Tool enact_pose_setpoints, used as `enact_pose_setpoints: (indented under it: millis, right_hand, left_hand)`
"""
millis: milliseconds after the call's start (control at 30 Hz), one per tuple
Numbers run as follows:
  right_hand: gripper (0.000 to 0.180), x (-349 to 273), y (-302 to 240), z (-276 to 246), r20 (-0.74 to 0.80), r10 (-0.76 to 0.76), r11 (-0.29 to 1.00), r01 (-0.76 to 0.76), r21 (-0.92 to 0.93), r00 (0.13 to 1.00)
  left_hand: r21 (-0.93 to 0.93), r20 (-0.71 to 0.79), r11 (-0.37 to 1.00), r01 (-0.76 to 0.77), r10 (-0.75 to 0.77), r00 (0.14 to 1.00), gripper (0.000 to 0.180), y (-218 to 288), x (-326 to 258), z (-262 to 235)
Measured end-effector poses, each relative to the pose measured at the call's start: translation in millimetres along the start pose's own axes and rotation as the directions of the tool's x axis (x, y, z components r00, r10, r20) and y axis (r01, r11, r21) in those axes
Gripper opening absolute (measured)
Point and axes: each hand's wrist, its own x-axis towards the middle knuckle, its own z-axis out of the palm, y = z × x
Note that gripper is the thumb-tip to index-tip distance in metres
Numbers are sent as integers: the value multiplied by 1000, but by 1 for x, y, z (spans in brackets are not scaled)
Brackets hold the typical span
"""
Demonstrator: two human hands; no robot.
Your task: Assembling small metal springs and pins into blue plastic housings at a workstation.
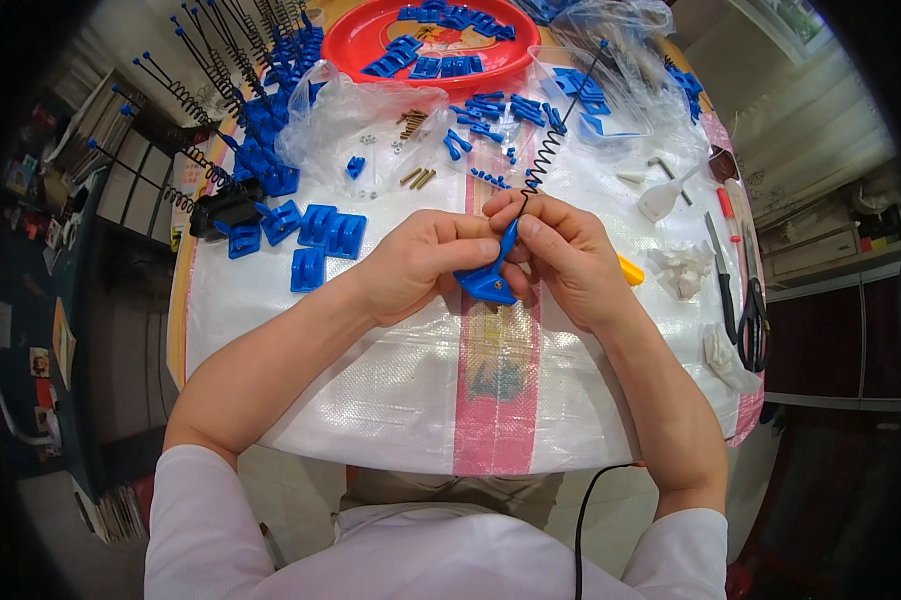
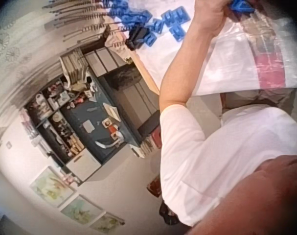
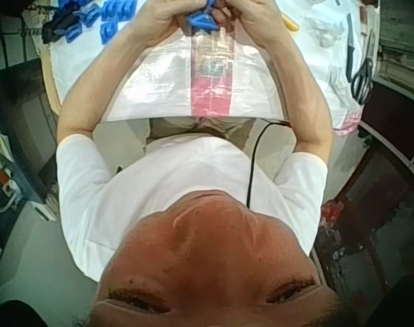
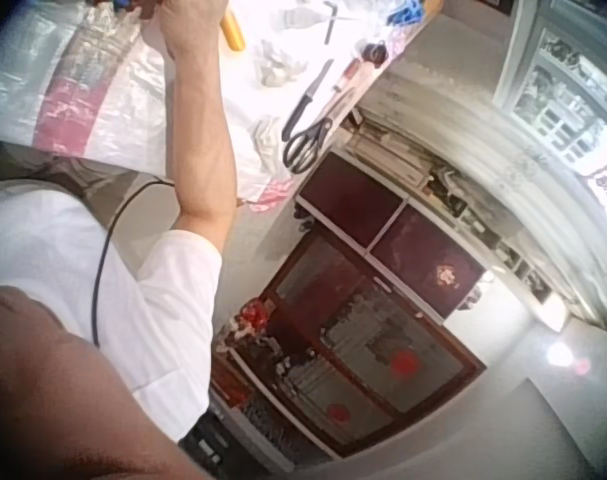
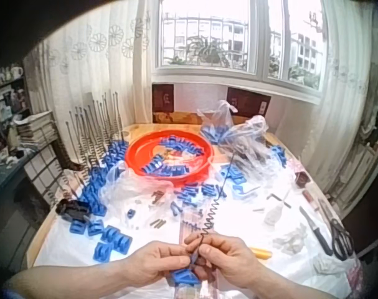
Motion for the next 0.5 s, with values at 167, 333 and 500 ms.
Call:
enact_pose_setpoints:
  millis: [167, 333, 500]
  right_hand:
    - [24, 0, -2, 3, 17, 5, 1000, -5, 18, 1000]
    - [24, 0, -4, 4, 17, 21, 999, -21, 41, 1000]
    - [27, -1, -6, 6, -10, 46, 996, -45, 82, 999]
  left_hand:
    - [54, -34, 998, 13, -11, 999, 28, 0, -1, 2]
    - [38, -36, 999, 11, -9, 999, 24, 2, -2, 4]
    - [24, -59, 1000, 19, -18, 998, 22, 1, -2, 3]
